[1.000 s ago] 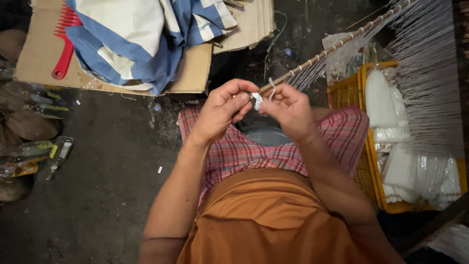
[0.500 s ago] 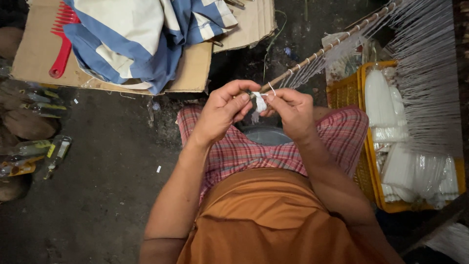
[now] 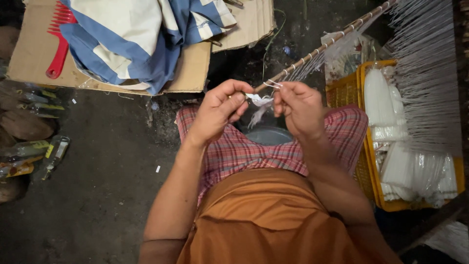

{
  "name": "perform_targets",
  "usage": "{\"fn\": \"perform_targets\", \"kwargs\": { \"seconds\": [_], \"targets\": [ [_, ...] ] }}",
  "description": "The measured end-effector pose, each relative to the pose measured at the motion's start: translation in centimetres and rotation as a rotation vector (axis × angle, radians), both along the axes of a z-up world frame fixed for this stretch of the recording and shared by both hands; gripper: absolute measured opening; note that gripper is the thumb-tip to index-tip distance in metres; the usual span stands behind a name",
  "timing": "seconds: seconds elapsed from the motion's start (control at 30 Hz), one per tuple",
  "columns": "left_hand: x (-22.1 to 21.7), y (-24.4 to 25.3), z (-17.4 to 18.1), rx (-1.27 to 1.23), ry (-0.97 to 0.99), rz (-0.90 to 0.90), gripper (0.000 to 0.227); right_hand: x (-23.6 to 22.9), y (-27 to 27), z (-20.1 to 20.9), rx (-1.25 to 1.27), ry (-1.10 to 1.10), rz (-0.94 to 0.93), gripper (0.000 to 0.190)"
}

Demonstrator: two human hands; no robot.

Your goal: Tying and knotting white strings onto a wooden stick to create a net-like structure

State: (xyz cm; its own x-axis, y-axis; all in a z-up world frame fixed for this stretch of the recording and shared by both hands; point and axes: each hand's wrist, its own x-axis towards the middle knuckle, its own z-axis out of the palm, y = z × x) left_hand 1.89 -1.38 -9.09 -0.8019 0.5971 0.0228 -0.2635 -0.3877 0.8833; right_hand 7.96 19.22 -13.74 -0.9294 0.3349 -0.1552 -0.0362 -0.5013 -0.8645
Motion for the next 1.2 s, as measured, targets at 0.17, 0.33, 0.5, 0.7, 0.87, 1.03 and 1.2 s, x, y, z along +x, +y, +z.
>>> {"fn": "perform_targets", "kwargs": {
  "seconds": [0.17,0.33,0.5,0.7,0.87,1.03,1.2],
  "targets": [
    [0.1,0.0,0.4,0.02,-0.029,-0.001,0.022,-0.2,0.4,0.4,-0.047,0.035,-0.069,0.014],
    [0.0,-0.2,0.9,0.032,-0.072,0.037,0.021,0.0,0.4,0.5,0.59,-0.108,-0.023,0.012],
    [0.0,-0.1,2.1,0.028,-0.052,0.042,0.022,-0.1,1.0,-9.9,0.751,-0.064,0.222,0.017],
    [-0.1,0.3,3.1,0.039,-0.032,0.042,0.022,0.8,2.3,-14.9,0.97,-0.185,0.554,0.021],
    [-0.3,0.8,3.2,0.076,-0.022,0.053,0.02,0.9,3.2,-10.2,1.717,-0.446,0.796,0.029],
    [-0.1,1.2,2.2,0.141,-0.022,0.03,0.016,1.5,0.4,3.5,1.051,0.187,0.265,0.007],
    [0.2,1.8,2.5,0.105,-0.015,0.023,0.017,1.1,-1.6,4.2,0.557,0.171,0.076,0.022]
  ]
}}
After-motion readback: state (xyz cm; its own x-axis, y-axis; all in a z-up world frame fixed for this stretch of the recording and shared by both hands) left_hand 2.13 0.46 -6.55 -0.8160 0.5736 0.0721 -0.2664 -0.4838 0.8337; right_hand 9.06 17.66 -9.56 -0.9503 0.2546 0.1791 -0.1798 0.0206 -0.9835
